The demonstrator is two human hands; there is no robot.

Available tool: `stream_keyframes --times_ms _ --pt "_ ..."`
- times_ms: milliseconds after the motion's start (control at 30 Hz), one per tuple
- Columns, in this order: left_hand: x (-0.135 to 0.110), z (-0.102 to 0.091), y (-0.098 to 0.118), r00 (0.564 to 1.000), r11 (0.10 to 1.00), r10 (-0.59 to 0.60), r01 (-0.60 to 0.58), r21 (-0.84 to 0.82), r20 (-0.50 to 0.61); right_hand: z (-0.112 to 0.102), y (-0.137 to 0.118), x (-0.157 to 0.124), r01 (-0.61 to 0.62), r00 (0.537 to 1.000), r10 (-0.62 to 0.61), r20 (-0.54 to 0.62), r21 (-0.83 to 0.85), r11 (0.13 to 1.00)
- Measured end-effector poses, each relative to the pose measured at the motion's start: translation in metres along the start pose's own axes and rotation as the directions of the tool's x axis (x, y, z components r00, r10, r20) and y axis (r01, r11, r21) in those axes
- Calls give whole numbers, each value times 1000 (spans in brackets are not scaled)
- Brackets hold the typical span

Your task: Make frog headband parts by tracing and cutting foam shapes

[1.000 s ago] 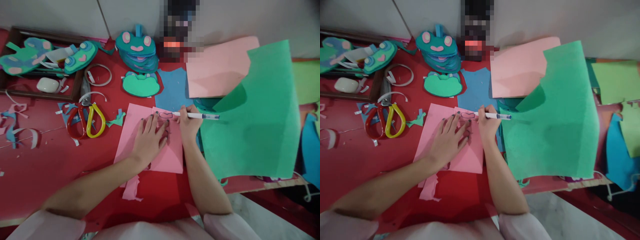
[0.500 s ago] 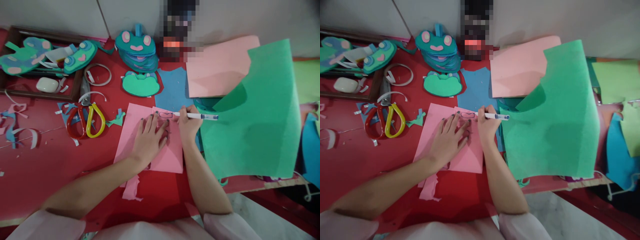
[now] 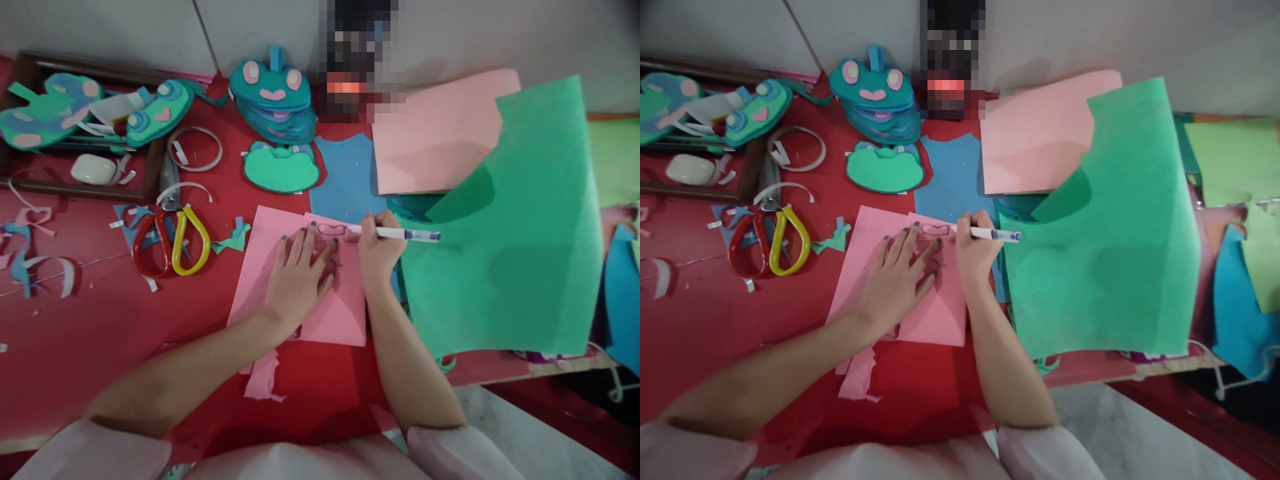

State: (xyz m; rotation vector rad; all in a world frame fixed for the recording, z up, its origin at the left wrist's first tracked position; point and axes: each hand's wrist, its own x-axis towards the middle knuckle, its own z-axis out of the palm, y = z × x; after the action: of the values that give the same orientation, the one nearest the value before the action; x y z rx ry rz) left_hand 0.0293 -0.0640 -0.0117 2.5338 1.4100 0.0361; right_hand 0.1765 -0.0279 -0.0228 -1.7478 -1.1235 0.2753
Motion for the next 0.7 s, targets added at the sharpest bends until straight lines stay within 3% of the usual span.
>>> stream_keyframes --times_ms 700 --pt "0 1 0 1000 1000 7 -7 1 -13 -1 0 -1 18 1000 -15 25 -88 996"
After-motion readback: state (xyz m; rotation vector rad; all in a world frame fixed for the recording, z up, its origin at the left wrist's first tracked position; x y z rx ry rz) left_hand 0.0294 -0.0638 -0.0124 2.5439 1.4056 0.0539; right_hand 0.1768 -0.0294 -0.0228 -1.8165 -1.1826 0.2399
